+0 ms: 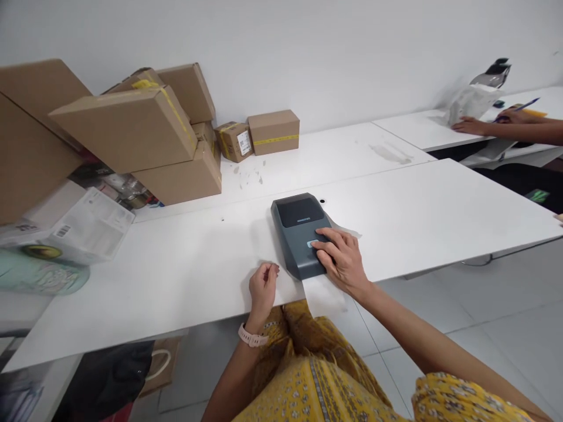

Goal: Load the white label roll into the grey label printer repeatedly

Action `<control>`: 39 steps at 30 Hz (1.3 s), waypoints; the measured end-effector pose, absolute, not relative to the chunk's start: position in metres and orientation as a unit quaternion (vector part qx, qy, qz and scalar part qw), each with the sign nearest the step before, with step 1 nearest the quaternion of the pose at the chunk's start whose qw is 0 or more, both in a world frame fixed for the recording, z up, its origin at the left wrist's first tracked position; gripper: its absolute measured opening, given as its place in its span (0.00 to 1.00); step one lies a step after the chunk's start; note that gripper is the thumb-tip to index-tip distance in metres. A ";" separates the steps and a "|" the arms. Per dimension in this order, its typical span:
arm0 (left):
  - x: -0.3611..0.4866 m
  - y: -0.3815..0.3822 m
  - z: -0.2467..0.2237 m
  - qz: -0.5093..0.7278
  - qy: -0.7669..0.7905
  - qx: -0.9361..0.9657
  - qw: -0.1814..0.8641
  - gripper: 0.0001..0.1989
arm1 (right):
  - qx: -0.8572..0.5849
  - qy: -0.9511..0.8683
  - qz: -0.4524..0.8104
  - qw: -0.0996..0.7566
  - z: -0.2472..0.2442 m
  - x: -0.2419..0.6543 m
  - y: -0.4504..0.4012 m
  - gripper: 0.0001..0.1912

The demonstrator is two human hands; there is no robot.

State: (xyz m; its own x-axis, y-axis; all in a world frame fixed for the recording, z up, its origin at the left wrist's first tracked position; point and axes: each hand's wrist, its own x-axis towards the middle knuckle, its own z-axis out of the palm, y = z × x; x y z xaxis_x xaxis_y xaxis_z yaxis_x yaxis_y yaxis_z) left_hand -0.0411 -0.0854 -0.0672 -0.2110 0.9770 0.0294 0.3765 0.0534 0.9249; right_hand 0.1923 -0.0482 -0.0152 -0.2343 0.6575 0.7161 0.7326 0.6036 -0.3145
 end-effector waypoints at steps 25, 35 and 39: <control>-0.022 -0.092 -0.066 0.446 0.672 0.517 0.286 0.12 | -0.429 -0.771 0.039 0.468 -0.016 0.196 -0.061 0.21; -0.025 -0.093 -0.066 0.442 0.660 0.543 0.272 0.09 | -0.459 -0.748 0.034 0.477 -0.014 0.183 -0.065 0.25; -0.024 -0.091 -0.060 0.413 0.674 0.548 0.272 0.08 | -0.467 -0.736 0.042 0.489 -0.014 0.178 -0.067 0.25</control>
